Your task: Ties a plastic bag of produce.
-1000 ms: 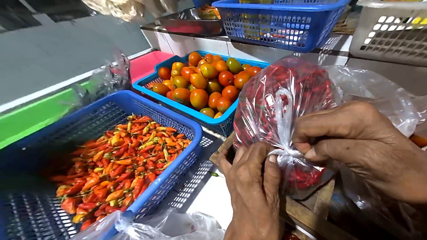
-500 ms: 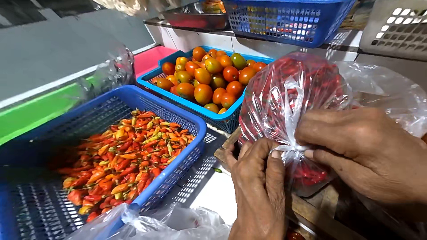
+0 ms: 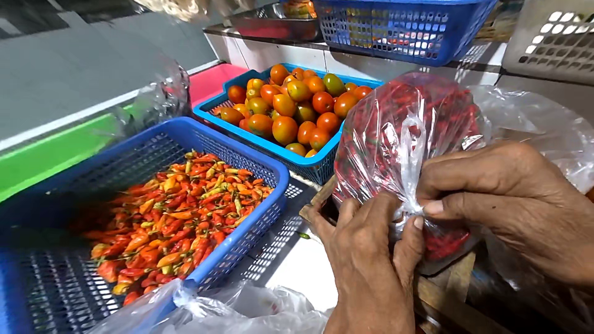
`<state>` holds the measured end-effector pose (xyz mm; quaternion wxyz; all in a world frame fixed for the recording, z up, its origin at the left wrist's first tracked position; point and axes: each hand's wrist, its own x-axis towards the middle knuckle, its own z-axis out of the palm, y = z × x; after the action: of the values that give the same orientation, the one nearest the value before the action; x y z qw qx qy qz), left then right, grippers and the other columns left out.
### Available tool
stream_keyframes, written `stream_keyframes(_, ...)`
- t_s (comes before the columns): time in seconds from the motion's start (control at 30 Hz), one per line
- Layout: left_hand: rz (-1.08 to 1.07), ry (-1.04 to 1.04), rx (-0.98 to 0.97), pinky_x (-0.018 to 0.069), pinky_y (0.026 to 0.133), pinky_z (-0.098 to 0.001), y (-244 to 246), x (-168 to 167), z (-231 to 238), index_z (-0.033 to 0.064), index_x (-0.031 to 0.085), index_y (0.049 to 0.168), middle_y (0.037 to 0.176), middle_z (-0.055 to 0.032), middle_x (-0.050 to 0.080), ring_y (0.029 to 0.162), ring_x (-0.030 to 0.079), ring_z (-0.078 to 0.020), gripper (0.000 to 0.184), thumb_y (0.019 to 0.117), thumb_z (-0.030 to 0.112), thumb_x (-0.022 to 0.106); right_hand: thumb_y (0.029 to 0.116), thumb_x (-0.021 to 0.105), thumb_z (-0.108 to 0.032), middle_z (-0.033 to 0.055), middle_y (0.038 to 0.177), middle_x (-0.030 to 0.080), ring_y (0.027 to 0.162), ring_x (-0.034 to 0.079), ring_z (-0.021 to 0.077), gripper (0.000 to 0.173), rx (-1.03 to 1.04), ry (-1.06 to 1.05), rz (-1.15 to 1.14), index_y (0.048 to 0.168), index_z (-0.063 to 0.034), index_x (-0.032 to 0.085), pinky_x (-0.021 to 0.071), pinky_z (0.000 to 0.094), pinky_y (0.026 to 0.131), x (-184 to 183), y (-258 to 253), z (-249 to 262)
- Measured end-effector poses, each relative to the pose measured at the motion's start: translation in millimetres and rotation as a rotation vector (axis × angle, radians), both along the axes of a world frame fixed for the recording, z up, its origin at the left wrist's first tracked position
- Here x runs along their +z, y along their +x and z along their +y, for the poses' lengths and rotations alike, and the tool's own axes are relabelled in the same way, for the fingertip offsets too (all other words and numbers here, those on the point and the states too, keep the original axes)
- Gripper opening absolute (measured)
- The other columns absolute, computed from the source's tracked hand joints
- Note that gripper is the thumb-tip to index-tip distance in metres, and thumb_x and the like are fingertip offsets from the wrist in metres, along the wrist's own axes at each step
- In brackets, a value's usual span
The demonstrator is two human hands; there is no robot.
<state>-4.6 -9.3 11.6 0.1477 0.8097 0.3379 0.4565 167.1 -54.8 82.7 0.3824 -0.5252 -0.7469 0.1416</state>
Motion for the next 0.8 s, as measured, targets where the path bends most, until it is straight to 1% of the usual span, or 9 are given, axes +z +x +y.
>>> stream_keyframes(0.1, -0.035, -0.047, 0.0, 0.032, 0.097, -0.0508, -0.4, -0.1, 0.2, 0.0227, 0.068, 0.086, 0.072, 0.0143, 0.06, 0.079, 0.055, -0.0031, 0.027, 0.0984, 0.042, 0.054, 0.0922, 0.055, -0.01, -0.0112, 0.069, 0.058, 0.062, 0.055, -0.0018, 0.023, -0.009, -0.011, -0.047, 0.074, -0.0194, 0.067, 0.0414, 0.0145, 0.049, 2.0, -1.2, -1.1)
stream_keyframes(0.17, -0.058, -0.075, -0.003, 0.0337, 0.096, -0.0497, -0.2, -0.1, 0.5, 0.0245, 0.064, 0.081, 0.07, 0.0154, 0.056, 0.076, 0.054, -0.0019, 0.026, 0.0976, 0.041, 0.054, 0.0915, 0.054, -0.009, -0.0109, 0.07, 0.061, 0.065, 0.058, -0.0019, 0.024, -0.012, -0.026, -0.053, 0.076, -0.0189, 0.069, 0.0437, 0.014, 0.051, 3.5, -1.6, -1.6)
stream_keyframes(0.23, -0.068, -0.102, 0.0, 0.0338, 0.097, -0.0505, -0.2, 0.9, -0.6, 0.0251, 0.065, 0.08, 0.071, 0.0159, 0.058, 0.079, 0.056, -0.0025, 0.023, 0.0961, 0.039, 0.055, 0.0914, 0.054, -0.008, -0.0102, 0.071, 0.061, 0.065, 0.058, -0.0015, 0.023, -0.002, -0.041, -0.049, 0.077, -0.0182, 0.07, 0.0438, 0.0137, 0.05, 3.7, -1.0, -1.1)
stream_keyframes(0.33, -0.071, -0.119, 0.001, 0.0343, 0.093, -0.0492, 0.8, 1.1, -1.1, 0.0258, 0.064, 0.078, 0.069, 0.0164, 0.055, 0.075, 0.053, -0.0021, 0.022, 0.0954, 0.037, 0.056, 0.0906, 0.054, -0.006, -0.009, 0.073, 0.062, 0.066, 0.059, -0.0008, 0.022, 0.041, -0.05, -0.045, 0.078, -0.0168, 0.069, 0.0451, 0.0138, 0.051, 4.0, 2.0, 0.1)
stream_keyframes(0.47, -0.064, -0.132, 0.011, 0.0345, 0.09, -0.0464, 0.9, 2.3, -1.9, 0.0248, 0.063, 0.078, 0.066, 0.0155, 0.052, 0.071, 0.051, -0.002, 0.023, 0.0967, 0.036, 0.055, 0.0881, 0.057, -0.008, -0.0107, 0.07, 0.059, 0.062, 0.055, -0.0019, 0.018, 0.037, -0.024, -0.124, 0.077, -0.0186, 0.066, 0.0422, 0.0141, 0.048, 2.8, 0.9, 1.1)
stream_keyframes(0.53, -0.048, -0.133, 0.019, 0.0346, 0.089, -0.0465, 0.7, 2.8, -2.1, 0.0244, 0.062, 0.078, 0.066, 0.0149, 0.051, 0.07, 0.051, -0.0026, 0.023, 0.0972, 0.035, 0.054, 0.0885, 0.056, -0.014, -0.013, 0.07, 0.055, 0.063, 0.053, -0.003, 0.015, 0.015, 0.058, -0.238, 0.077, -0.0206, 0.064, 0.04, 0.0159, 0.05, -1.2, -2.2, 2.0)
stream_keyframes(0.6, -0.039, -0.134, 0.027, 0.0351, 0.087, -0.0463, 1.1, 3.0, -2.3, 0.0241, 0.061, 0.078, 0.065, 0.0143, 0.05, 0.069, 0.05, -0.0033, 0.024, 0.0977, 0.035, 0.053, 0.0871, 0.054, -0.015, -0.0117, 0.071, 0.054, 0.063, 0.052, -0.0007, 0.014, 0.008, 0.13, -0.326, 0.078, -0.0187, 0.064, 0.0397, 0.019, 0.051, -3.5, -5.1, 2.6)
stream_keyframes(0.7, -0.035, -0.135, 0.034, 0.0359, 0.091, -0.0475, 1.9, 4.3, -3.6, 0.0231, 0.062, 0.079, 0.065, 0.0135, 0.051, 0.07, 0.052, -0.0037, 0.025, 0.0985, 0.035, 0.052, 0.0906, 0.054, -0.018, -0.0131, 0.073, 0.053, 0.065, 0.052, -0.0025, 0.014, 0.014, 0.139, -0.377, 0.082, -0.0201, 0.065, 0.04, 0.0171, 0.052, -3.7, -3.5, 2.7)
stream_keyframes(0.8, -0.023, -0.128, 0.042, 0.0359, 0.09, -0.047, 2.2, 4.5, -4.1, 0.0222, 0.063, 0.08, 0.067, 0.0127, 0.052, 0.072, 0.053, -0.0044, 0.027, 0.0995, 0.036, 0.051, 0.0917, 0.053, -0.02, -0.0139, 0.073, 0.051, 0.064, 0.051, -0.0034, 0.014, 0.023, 0.14, -0.389, 0.082, -0.0207, 0.064, 0.0384, 0.0163, 0.051, -3.6, -3.1, 2.6)
